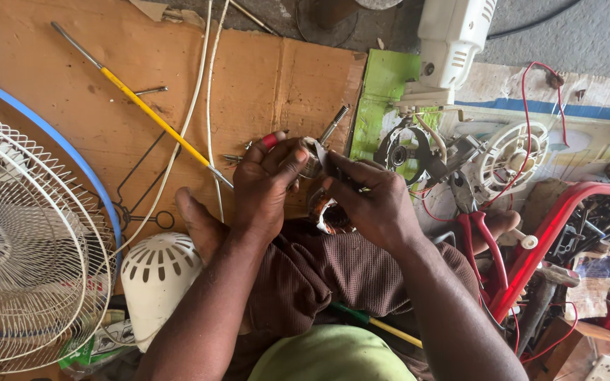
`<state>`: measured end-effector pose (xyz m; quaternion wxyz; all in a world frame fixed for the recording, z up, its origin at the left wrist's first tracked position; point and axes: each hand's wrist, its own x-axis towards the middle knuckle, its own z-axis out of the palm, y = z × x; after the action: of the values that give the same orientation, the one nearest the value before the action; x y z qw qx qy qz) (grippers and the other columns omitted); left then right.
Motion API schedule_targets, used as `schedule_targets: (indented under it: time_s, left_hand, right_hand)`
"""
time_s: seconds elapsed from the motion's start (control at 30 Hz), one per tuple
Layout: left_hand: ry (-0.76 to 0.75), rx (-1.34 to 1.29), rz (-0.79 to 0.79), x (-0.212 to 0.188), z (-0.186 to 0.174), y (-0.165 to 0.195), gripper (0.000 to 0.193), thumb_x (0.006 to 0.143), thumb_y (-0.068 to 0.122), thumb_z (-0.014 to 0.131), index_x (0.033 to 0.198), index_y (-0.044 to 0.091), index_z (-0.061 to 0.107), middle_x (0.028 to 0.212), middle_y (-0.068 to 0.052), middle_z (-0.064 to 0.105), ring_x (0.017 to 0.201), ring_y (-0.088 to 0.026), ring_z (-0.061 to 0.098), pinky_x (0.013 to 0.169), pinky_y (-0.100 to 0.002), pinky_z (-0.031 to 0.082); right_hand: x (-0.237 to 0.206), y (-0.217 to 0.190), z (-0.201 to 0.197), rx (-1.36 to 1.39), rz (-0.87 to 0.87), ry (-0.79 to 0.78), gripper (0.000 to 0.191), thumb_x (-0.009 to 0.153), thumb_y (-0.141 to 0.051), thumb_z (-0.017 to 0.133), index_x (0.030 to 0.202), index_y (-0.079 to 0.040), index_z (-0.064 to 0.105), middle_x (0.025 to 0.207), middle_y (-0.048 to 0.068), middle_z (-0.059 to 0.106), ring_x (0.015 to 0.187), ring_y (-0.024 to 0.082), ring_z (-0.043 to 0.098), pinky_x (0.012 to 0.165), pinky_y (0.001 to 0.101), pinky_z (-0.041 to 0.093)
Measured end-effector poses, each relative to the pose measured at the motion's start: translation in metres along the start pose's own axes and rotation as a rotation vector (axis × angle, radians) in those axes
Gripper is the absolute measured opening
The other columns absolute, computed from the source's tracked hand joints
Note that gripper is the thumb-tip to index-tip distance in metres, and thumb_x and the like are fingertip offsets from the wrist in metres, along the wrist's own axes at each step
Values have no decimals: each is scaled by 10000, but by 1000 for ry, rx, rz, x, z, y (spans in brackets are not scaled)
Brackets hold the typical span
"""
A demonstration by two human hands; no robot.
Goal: The person sits on the floor and repairs a small cylindrical electrical component, likely a fan motor rotor. They use a screwdriver to adjust internal parts and pliers to manipulate the component's exterior, repeatedly rotating and inspecting the piece.
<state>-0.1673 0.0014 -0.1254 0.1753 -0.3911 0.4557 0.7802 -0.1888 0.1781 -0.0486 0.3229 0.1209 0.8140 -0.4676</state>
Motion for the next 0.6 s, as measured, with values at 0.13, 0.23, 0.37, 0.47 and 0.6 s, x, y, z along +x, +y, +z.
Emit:
schedule_targets:
  time_s: [0.13,0.23,0.37,0.47,0.6]
  left_hand:
    - [-128,-83,78,-5,-1,2,664,829,-16,814,1397,-18,471,1238,-136,699,1074,-174,696,859,-292,578]
    - [-226,-140,132,-11,-2,5,741,799,-79,816,1427,-3,431,1305,-168,642,1157,-241,692,988,-371,609]
    - [-317,-159,159,-20,-2,12,820,776,-103,829,1467,45,412,1354,-166,611,1192,-259,678,991,-402,619]
    - [-348,-122,205,-26,-2,18,874,736,-127,848,1465,44,396,1352,-159,611,1188,-269,684,978,-410,641]
    - [-342,-99,259,-35,-1,20,926,697,-128,880,1468,53,402,1302,-118,611,1198,-254,680,957,-412,606]
  right_hand:
    - [-8,-3,-12,125,9,4,438,866,-176,733,1287,-60,695,1079,72,755,935,121,733,820,284,607]
    - [-16,-3,-12,363,125,18,425,854,-117,773,1258,-21,681,937,80,747,816,113,710,721,278,605]
    - [-25,0,3,558,176,98,307,893,-85,763,1175,28,725,896,56,769,771,88,705,702,250,596]
    - [-31,3,9,581,177,133,305,899,-88,749,1182,24,727,900,58,774,773,77,705,707,243,593]
    - [-36,2,11,583,141,143,282,907,-97,746,1158,29,734,926,58,779,805,64,714,728,236,602]
